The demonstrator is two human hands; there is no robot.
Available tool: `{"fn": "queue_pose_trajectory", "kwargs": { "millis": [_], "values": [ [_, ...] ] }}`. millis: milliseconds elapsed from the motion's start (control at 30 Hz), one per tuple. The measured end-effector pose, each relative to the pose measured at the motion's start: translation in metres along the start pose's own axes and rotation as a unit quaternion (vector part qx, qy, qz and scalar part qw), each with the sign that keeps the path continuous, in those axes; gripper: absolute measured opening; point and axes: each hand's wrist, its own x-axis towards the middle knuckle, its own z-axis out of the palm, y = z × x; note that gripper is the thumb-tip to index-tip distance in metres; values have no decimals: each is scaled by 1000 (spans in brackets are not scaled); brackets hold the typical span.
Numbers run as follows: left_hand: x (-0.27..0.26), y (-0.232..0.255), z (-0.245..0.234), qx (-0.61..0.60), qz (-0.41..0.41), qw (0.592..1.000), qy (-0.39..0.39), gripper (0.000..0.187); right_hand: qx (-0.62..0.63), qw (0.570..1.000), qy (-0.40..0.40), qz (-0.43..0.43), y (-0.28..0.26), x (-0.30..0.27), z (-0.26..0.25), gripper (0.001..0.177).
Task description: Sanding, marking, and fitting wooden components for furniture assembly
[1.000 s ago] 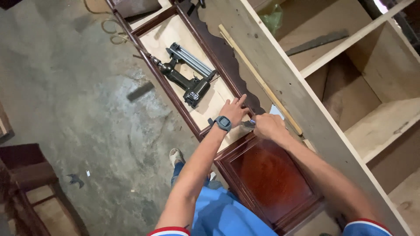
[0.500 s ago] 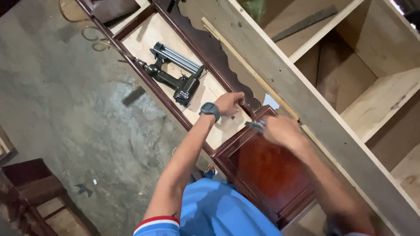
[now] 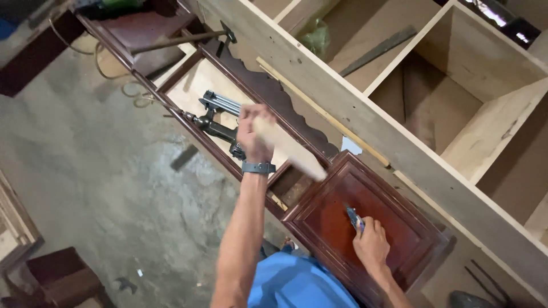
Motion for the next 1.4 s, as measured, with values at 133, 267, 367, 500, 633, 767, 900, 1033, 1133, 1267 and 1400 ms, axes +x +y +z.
{"fn": "queue_pose_trajectory", "kwargs": {
  "millis": [133,267,367,500,633,767,900,1033,1133,1267,1400],
  "values": [
    [7,20,-41,-158,7,984,-84,10,39,995,84,-32,2,-2,10,22],
    [-7,42,-53,-313,18,928,-200,8,-12,993,109,-41,0,-11,8,37],
    [-21,54,-48,-361,18,903,-231,14,-29,992,113,-54,2,-10,5,44],
    [-37,60,-44,-363,21,905,-221,12,-24,991,115,-57,-3,-9,-4,45],
    [-41,66,-47,-334,22,913,-232,10,227,954,121,-154,-55,-8,-53,39],
    [-46,73,-53,-230,32,935,-267,10,664,720,-193,-61,-137,-21,-99,61],
    [-58,75,-58,-170,44,945,-275,11,754,616,-207,-91,-208,-41,-152,56],
    [-79,73,-69,-145,63,955,-251,11,743,648,-149,-83,-222,-33,-136,56],
    [-101,82,-74,-94,48,972,-211,22,738,654,-148,-74,-216,-27,-123,59],
    [-131,101,-85,192,-105,967,-129,59,696,703,-67,-131,-186,-2,-78,51],
    [-139,114,-69,546,-140,798,-214,64,649,735,-48,-192,-175,3,-77,40]
  ]
}}
